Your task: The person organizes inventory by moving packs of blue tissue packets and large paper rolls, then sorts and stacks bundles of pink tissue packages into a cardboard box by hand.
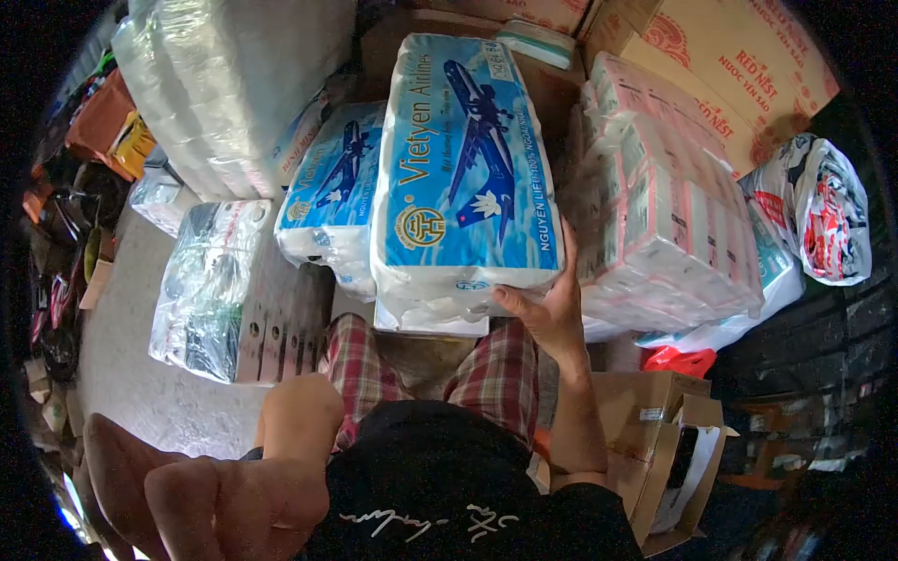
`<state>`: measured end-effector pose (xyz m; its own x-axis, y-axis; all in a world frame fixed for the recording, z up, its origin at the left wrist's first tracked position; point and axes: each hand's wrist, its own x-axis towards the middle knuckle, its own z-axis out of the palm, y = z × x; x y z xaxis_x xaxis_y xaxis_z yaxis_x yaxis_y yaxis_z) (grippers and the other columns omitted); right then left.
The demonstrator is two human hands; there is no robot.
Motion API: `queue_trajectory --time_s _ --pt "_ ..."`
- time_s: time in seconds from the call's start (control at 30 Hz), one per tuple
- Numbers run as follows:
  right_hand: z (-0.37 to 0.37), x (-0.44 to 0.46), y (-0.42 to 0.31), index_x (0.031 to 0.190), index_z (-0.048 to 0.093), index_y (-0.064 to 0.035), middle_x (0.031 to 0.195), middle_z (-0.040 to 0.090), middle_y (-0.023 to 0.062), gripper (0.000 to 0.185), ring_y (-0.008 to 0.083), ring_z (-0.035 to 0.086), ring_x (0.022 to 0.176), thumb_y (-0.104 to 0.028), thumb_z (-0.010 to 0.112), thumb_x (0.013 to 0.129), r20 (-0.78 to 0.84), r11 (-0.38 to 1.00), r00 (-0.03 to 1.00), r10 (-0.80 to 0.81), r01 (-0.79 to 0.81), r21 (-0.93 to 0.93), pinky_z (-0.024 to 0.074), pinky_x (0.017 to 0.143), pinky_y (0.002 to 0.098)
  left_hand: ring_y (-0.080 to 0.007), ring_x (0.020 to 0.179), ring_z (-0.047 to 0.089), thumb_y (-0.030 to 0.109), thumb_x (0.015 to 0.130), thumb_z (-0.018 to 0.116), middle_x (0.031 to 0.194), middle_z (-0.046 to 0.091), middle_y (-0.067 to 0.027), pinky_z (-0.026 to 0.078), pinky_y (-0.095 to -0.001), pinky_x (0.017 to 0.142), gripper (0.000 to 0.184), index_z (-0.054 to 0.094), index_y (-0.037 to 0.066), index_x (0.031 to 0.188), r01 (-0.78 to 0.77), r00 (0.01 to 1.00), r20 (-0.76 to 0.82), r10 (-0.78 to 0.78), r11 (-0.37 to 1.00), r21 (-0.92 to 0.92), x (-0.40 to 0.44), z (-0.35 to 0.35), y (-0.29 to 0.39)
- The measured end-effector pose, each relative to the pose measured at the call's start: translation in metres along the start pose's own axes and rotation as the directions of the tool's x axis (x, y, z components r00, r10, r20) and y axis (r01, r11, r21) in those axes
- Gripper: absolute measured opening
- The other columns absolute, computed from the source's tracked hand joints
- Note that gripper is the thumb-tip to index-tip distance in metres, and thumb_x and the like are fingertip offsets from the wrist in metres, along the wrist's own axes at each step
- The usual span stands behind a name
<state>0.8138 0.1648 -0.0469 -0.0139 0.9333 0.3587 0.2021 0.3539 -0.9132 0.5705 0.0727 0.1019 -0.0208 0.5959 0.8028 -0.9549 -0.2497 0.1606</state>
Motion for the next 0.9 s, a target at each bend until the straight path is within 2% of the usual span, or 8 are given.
queue_trajectory --time_s 0.27,0.37,0.43,0.5,0.6,0.63,0.73,0.9 --pt "0.005 0.001 0.007 0.14 0.014 -0.0054 0.13 0.037 0.0137 0.104 0.0241 0.043 0.119 -0.026 0.082 0.064 -0.031 0.998 0.998 -0.05 0.05 -0.025 0.0395 0.098 0.0373 -0.0271 0.082 0.054 0.006 0.083 0.06 0.094 0.038 -0.0081 0.061 -0.0333 0.072 0.024 0.044 0.002 0.101 0.018 0.992 0.124 -0.016 1.0 -0.022 -0.006 -0.008 0.008" --pt "0.003 -0.001 0.016 0.141 0.013 -0.0054 0.13 0.037 0.0131 0.105 0.0241 0.043 0.118 -0.025 0.082 0.064 0.003 0.998 0.999 0.033 -0.034 0.058 0.0397 0.098 0.0369 -0.0254 0.08 0.055 0.005 0.083 0.06 0.091 0.039 -0.0062 0.061 -0.0315 0.071 0.022 0.044 0.003 0.097 -0.069 0.993 -0.093 0.076 0.994 0.082 -0.004 0.007 0.007" --pt "-0.017 -0.011 0.051 0.139 0.019 -0.0045 0.13 0.039 0.0117 0.092 0.0217 0.042 0.119 -0.025 0.077 0.071 0.041 0.999 0.998 0.042 -0.043 0.023 0.0376 0.098 0.0363 -0.0244 0.078 0.055 0.005 0.082 0.061 0.088 0.039 -0.0047 0.061 -0.0307 0.07 0.022 0.043 0.003 0.095 -0.063 0.983 -0.158 0.088 0.986 0.156 0.001 0.01 0.01" --pt "-0.031 -0.017 0.074 0.134 0.034 -0.0055 0.127 0.047 0.0075 0.062 0.0193 0.046 0.117 -0.034 0.06 0.086 -0.03 0.962 0.978 0.205 -0.196 0.188 0.036 0.1 0.0351 -0.0247 0.079 0.055 0.005 0.082 0.061 0.089 0.039 -0.0049 0.061 -0.0307 0.07 0.022 0.043 0.003 0.095 -0.097 0.99 -0.086 0.112 0.983 0.154 0.002 0.004 0.011" --pt "-0.026 -0.003 0.037 0.133 0.038 -0.0063 0.129 0.048 0.006 0.056 0.0192 0.047 0.117 -0.045 0.044 0.093 0.058 0.776 0.937 0.345 -0.32 0.543 0.0359 0.099 0.0351 -0.0251 0.079 0.055 0.005 0.083 0.061 0.09 0.039 -0.0055 0.06 -0.0312 0.072 0.023 0.043 0.002 0.096 -0.142 0.99 0.01 0.142 0.98 0.138 0.001 -0.003 0.013" --pt "-0.028 0.002 0.033 0.134 0.037 -0.0067 0.131 0.047 0.0058 0.062 0.0196 0.046 0.118 -0.052 0.039 0.092 0.103 0.771 0.929 0.355 -0.353 0.531 0.0353 0.1 0.0352 -0.0253 0.079 0.055 0.006 0.083 0.06 0.09 0.038 -0.0058 0.06 -0.0316 0.073 0.023 0.043 0.002 0.097 -0.159 0.987 0.039 0.155 0.979 0.126 0.002 -0.005 0.013" --pt "-0.024 0.01 0.018 0.134 0.038 -0.0067 0.129 0.048 0.0055 0.056 0.0191 0.046 0.118 -0.045 0.043 0.093 0.122 0.75 0.923 0.365 -0.369 0.548 0.0349 0.101 0.0354 -0.0253 0.08 0.055 0.005 0.084 0.059 0.091 0.038 -0.0062 0.06 -0.0315 0.074 0.022 0.043 0.002 0.097 -0.302 0.953 0.038 0.3 0.943 0.138 0.006 -0.003 0.005" --pt "-0.024 0.018 0.021 0.133 0.04 -0.0068 0.126 0.05 0.0049 0.049 0.019 0.048 0.116 -0.034 0.049 0.093 0.073 0.823 0.937 0.341 -0.335 0.459 0.0361 0.1 0.0358 -0.0252 0.079 0.055 0.004 0.084 0.059 0.09 0.039 -0.006 0.061 -0.0317 0.071 0.02 0.043 0.002 0.097 -0.249 0.969 0.031 0.247 0.957 0.147 0.017 0.007 0.011"
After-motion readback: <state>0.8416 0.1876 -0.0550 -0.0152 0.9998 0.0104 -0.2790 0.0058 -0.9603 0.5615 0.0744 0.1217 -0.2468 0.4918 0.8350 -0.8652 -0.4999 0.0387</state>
